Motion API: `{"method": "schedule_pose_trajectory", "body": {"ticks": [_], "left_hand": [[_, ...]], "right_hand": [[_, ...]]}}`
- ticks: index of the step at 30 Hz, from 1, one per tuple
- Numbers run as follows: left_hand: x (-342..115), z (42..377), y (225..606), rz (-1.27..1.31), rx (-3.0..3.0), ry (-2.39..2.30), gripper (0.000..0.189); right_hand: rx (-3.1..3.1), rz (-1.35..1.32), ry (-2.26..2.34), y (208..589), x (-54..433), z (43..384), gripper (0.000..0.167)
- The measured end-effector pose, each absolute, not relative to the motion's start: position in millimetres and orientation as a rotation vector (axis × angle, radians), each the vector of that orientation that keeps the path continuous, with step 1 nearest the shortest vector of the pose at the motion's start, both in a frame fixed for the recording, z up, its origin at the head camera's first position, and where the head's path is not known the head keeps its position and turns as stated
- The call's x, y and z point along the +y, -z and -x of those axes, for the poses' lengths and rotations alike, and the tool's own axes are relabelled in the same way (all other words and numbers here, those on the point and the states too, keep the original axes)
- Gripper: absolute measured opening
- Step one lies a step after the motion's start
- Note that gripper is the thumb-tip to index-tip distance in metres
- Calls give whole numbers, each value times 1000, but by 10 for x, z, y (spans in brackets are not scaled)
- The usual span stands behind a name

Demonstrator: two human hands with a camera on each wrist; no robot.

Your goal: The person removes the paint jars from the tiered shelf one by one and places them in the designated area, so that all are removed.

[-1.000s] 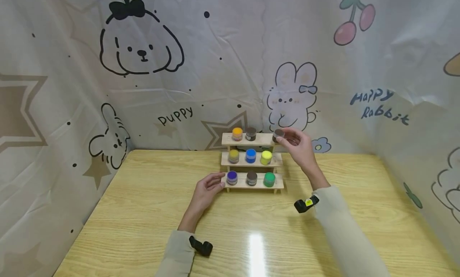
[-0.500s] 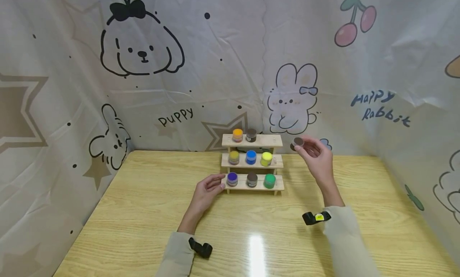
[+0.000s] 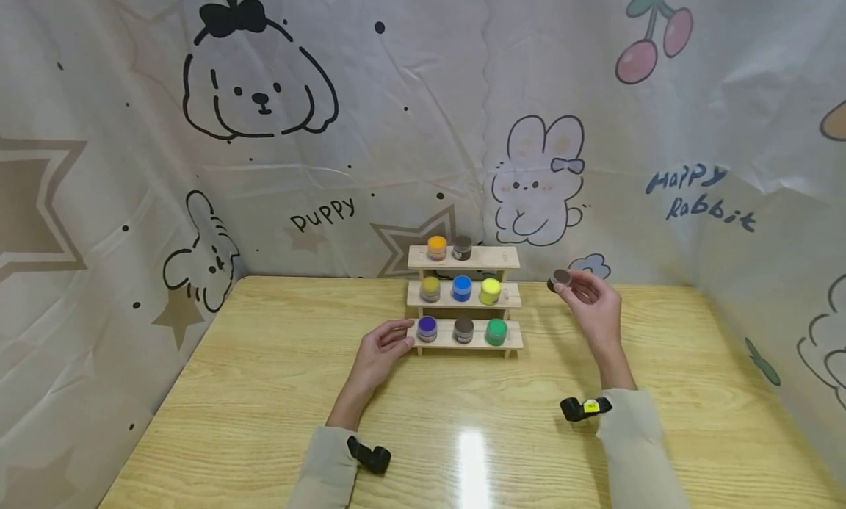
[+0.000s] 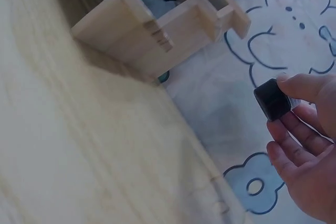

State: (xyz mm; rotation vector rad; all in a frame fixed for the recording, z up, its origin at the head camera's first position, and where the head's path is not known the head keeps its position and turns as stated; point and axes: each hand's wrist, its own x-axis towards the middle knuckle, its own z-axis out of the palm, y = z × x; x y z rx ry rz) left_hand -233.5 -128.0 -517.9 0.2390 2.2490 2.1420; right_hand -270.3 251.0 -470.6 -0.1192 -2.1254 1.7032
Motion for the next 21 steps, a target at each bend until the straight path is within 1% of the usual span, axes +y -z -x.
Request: {"method": "schedule_pose_trajectory", "body": {"ticks": [4,12,21], "left_hand": [[-1274,2330,5175,-239,2245,-2149,35],[-1288,2329,5180,-233,2239,-2150,34],[-1285,2333,5187,-228,2241,-2141,34]], "right_hand": [[-2161,194,-1702,4840,2551,2721,41],[-2245,228,-1678,5067,2573,2761,39],[-2333,286,-1637,5145,2591,2761,38]]}}
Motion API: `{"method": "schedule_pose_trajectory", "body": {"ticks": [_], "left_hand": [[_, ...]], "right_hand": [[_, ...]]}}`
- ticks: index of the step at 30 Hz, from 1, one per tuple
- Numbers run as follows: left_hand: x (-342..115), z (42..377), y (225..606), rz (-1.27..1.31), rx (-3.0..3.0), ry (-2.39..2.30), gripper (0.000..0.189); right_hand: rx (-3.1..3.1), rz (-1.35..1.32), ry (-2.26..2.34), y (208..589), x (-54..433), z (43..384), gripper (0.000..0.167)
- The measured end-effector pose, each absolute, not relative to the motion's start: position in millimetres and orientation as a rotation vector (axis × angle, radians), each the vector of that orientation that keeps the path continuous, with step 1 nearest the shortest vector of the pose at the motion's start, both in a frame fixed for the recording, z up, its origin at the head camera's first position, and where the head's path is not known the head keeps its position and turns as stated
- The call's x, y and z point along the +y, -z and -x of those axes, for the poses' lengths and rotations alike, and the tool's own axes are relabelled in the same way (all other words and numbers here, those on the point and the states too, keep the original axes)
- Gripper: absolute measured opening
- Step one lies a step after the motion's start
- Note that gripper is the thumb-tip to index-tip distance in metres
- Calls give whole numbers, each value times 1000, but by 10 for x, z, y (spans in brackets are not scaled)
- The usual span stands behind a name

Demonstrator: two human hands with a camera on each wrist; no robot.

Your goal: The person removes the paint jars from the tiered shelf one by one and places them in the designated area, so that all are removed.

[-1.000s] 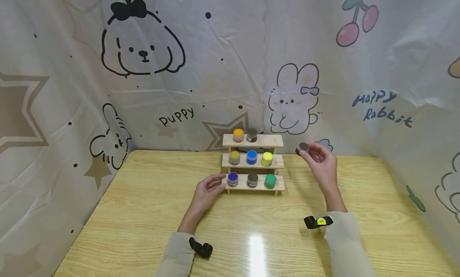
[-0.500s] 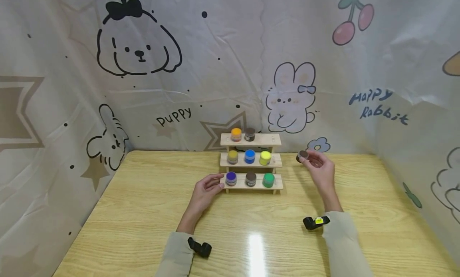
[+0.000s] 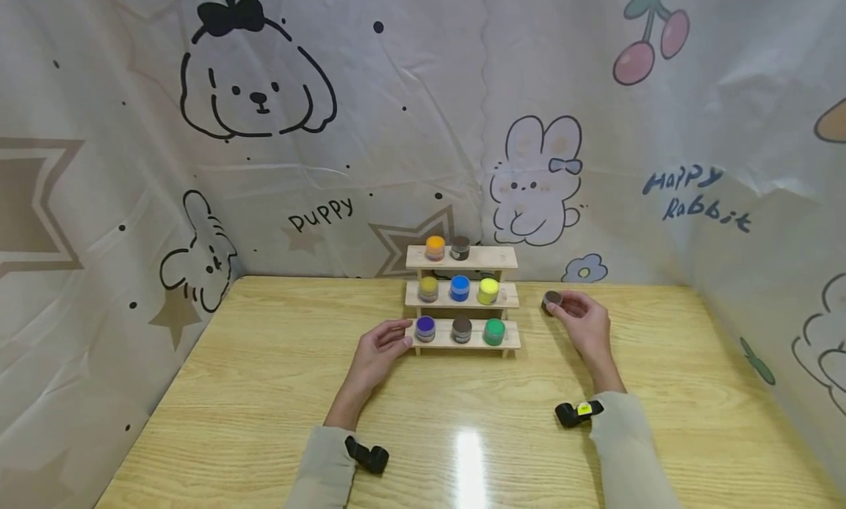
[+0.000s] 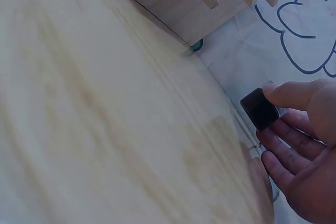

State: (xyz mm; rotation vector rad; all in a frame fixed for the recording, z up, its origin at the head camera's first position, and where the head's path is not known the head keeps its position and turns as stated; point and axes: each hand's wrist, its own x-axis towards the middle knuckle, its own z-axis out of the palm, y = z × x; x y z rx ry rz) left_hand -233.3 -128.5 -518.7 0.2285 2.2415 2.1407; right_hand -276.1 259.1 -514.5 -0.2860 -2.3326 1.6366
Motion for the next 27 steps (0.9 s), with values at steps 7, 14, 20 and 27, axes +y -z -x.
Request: {"method": "schedule_pose_trajectory", "body": {"ticks": [7,14,20,27], "left_hand": [[-1279,2331,5179,-224,2241,-2150,34],[-1281,2329,5176,-222,2231,-2156,34],[-1285,2330,5178,-223,2242,-2139,34],[-1281,2329,5178,-223,2246,-2135,34]], "right_hand": [[-2392,292,-1575,5157,2586,2758,39],[-2406,237,-1561,5147,2577,2742,38],[-2421,211,-1552,5147,2580,2739,41],[-2398,225,-1573,5100,2573,2734,44]]}}
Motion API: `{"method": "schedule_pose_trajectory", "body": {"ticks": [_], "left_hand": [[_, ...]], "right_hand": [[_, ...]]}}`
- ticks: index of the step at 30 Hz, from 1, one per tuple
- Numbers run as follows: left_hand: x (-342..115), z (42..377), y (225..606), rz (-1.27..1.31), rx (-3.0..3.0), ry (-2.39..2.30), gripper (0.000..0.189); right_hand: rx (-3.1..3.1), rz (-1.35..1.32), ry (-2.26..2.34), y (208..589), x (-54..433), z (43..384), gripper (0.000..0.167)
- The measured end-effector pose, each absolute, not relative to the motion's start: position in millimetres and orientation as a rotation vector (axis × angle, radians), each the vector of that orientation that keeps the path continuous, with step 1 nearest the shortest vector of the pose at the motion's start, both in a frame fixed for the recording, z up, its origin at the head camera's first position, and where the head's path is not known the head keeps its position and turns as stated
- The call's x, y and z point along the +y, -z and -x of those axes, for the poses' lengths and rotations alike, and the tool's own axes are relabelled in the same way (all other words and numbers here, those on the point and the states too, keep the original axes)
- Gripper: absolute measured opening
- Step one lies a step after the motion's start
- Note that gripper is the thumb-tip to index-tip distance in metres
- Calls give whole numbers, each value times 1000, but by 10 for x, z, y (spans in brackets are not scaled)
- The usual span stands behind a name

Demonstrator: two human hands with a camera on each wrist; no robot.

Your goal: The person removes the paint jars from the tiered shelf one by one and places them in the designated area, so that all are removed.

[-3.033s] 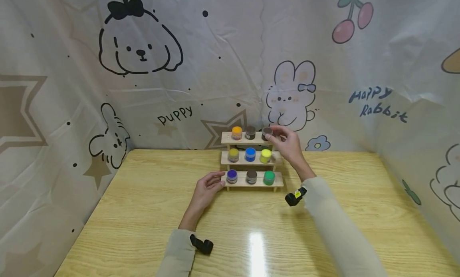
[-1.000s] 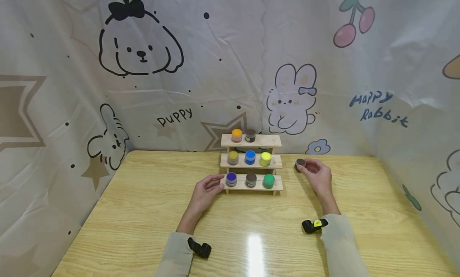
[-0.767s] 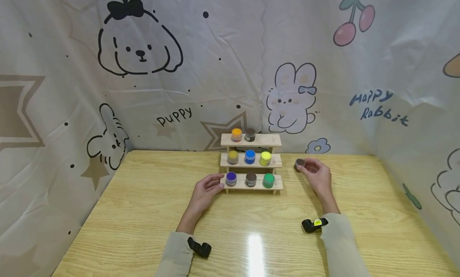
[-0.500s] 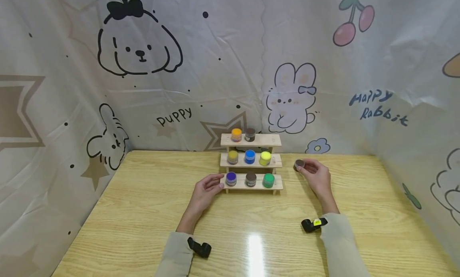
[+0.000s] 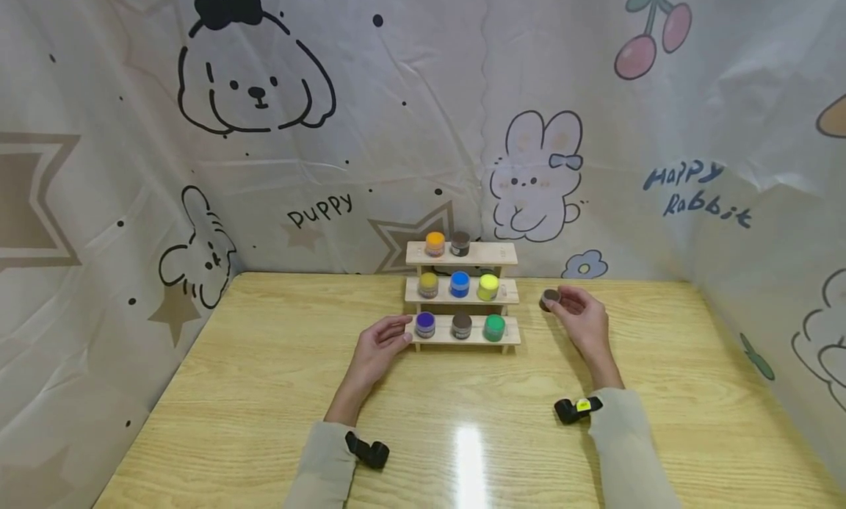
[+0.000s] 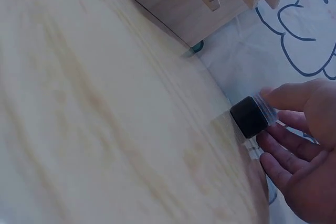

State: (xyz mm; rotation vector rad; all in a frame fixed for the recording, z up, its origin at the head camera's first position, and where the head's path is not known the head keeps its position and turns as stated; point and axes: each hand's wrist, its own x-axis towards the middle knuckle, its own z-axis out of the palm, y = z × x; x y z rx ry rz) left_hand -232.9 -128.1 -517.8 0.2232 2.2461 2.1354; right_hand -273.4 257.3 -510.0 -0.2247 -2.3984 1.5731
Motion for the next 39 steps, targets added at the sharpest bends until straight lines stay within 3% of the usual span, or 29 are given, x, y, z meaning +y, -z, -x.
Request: {"method": "schedule_pose_trajectory", "body": {"ticks": [19,28,39], "left_hand": [[-1285,2338,5176,-196,2234,-2141,34],[-1284,2354,5158,-243,2218,-2158,35],[-1292,2336,5164,-238,2252,-2136,34]], "right_hand": [[-2218,-16,-1559,4586,2445,2638,37],[-2230,-194,-1595,4172,2079,2481,38],[-2253,-443,-1606,4123,1663,2850,44]]}}
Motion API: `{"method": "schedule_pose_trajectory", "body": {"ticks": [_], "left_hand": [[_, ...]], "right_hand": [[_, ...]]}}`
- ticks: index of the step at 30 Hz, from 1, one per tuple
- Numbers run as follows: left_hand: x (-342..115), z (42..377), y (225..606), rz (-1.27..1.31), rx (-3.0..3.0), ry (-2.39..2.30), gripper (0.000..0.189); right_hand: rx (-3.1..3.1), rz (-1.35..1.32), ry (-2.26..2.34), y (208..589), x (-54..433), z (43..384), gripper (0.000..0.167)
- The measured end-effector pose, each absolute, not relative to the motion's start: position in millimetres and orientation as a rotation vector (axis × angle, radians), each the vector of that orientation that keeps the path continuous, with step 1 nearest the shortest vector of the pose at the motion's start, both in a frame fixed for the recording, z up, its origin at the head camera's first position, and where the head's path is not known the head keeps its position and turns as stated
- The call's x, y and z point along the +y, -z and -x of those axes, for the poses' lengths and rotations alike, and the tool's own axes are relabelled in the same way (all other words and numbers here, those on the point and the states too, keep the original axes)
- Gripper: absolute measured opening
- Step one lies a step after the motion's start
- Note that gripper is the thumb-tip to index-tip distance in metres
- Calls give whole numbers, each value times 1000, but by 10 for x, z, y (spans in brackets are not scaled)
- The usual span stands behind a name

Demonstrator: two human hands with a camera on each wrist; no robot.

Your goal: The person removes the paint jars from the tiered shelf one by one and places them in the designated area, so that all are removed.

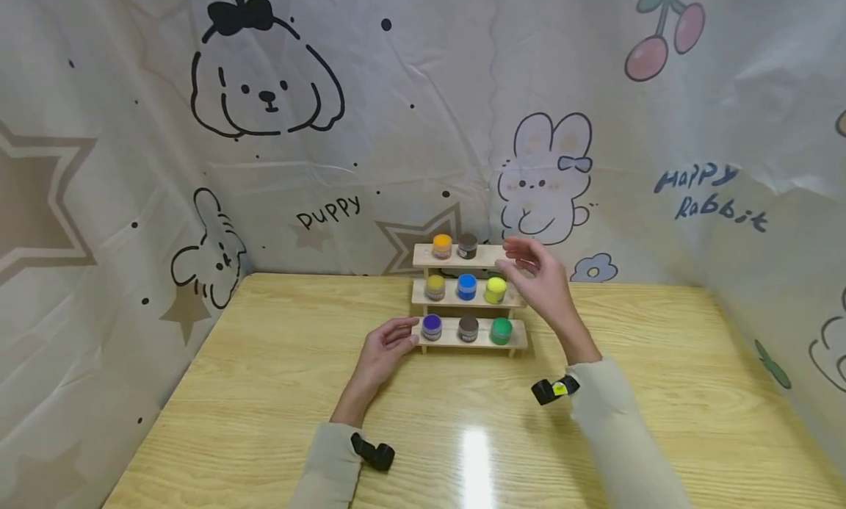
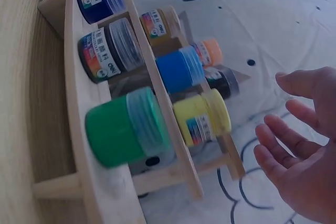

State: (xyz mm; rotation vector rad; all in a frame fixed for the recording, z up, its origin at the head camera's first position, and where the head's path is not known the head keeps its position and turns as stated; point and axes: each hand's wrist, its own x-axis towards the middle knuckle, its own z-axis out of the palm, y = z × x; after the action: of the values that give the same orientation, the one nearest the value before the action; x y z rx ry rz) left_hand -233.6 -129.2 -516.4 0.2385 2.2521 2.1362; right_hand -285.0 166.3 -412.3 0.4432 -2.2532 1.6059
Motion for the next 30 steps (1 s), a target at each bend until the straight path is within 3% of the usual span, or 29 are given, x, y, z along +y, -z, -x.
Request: {"method": "schedule_pose_trajectory", "body": {"ticks": [14,30], "left_hand": [[-1281,2345,5190,-229,2247,-2149,34],[-1290,2352,5211,-238,2227,-2162,35]], "right_hand": [[-2394,-499,-1609,4043,1386,3251,48],[-2519,-454,-1536,4041,1296,3381,40]]}}
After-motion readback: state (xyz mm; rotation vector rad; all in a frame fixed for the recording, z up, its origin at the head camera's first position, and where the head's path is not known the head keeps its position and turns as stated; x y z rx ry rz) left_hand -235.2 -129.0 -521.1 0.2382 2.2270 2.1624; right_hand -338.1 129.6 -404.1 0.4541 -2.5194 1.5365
